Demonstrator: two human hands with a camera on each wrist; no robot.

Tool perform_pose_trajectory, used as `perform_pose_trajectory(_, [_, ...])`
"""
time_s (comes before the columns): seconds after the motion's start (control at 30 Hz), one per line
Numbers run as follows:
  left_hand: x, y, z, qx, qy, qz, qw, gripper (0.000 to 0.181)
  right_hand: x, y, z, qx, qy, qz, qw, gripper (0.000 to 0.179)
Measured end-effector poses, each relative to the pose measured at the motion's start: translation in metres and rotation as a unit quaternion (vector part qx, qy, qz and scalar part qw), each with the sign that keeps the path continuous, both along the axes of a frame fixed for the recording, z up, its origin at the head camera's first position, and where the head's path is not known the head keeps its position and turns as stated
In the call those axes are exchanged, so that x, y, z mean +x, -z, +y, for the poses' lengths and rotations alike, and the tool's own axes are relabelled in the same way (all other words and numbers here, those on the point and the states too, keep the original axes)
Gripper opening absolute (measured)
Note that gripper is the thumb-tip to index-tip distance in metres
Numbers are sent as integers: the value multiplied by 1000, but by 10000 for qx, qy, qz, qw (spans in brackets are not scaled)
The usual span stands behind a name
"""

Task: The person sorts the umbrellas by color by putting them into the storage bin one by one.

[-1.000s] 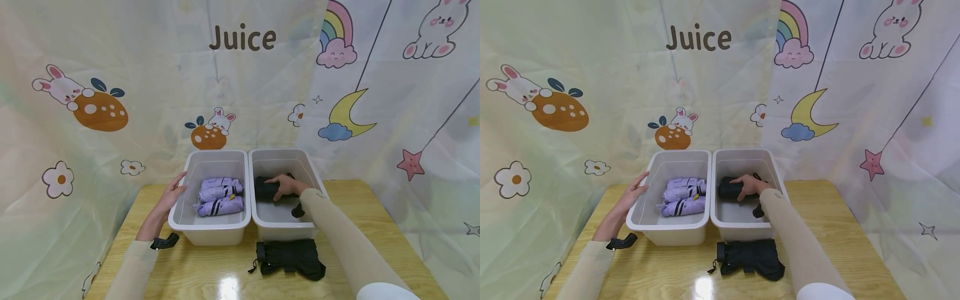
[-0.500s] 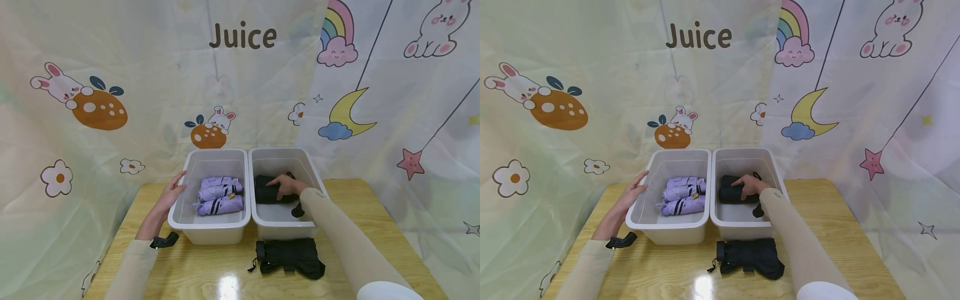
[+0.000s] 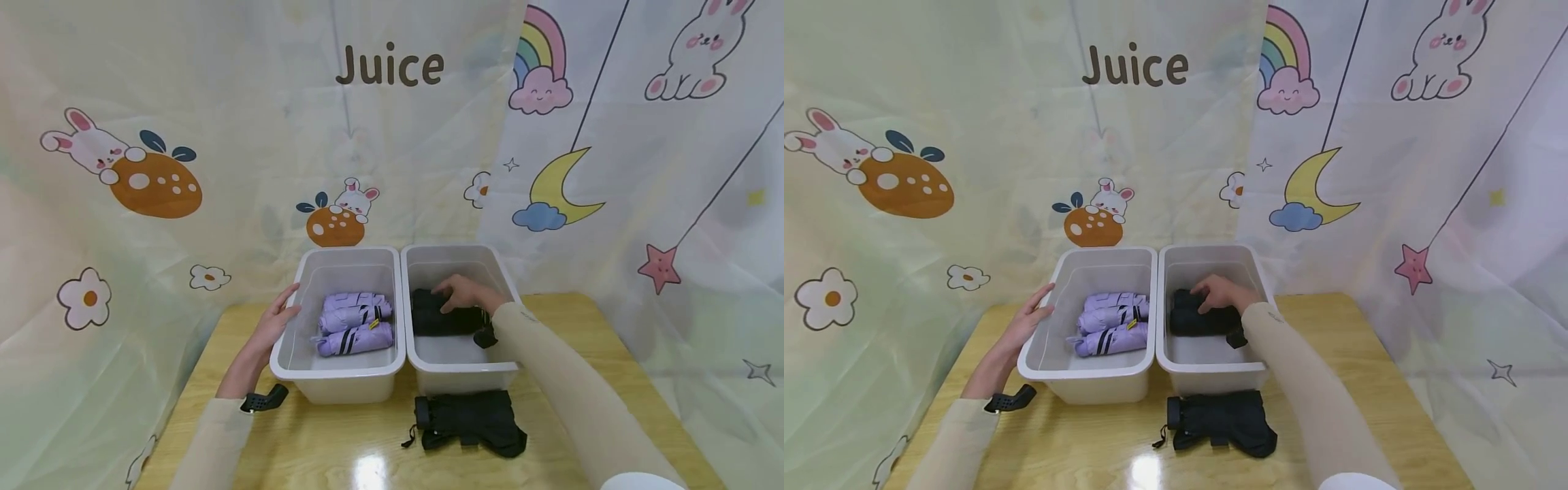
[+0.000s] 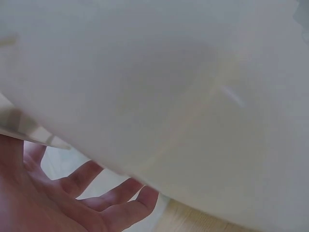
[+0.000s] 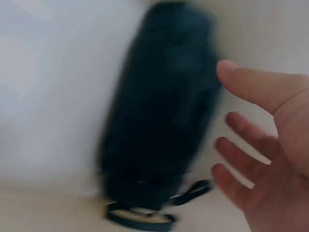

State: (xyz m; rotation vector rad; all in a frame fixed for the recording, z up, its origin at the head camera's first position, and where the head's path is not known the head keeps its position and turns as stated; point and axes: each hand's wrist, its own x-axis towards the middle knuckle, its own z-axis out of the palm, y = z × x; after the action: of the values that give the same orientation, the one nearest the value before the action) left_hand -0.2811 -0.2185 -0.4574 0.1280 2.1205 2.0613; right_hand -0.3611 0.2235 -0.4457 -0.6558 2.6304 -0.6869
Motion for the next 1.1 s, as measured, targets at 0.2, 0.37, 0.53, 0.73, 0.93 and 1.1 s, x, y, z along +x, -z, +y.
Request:
perform_pose_trajectory(0.2, [2, -6, 0, 161, 43, -6, 9999, 59, 23, -65, -6, -862, -155, 61, 9961, 49])
perform_pose_trajectory(0.37, [-3, -5, -3, 236, 66, 33, 9997, 59, 56, -129, -7, -630, -691, 555, 9941, 45])
perform_pose_trajectory(0.53, [-3, -6, -2, 172, 30, 79, 9998, 58, 102, -168, -7, -209, -1245, 1270, 9838, 43])
perform_pose_trajectory(0.73, [0, -1, -3, 123, 104, 146, 9998, 58, 161, -171, -6, 353, -1502, 1780, 9719, 42])
perform_pose_trajectory(0.93, [7, 2, -6, -98, 131, 89, 9998, 58, 213, -156, -9, 425, -1823, 1895, 9639, 41])
perform_pose_trajectory(1.1, [5, 1, -1, 94, 134, 232, 9996, 58, 234, -146, -11, 754, -2057, 1837, 9583, 40])
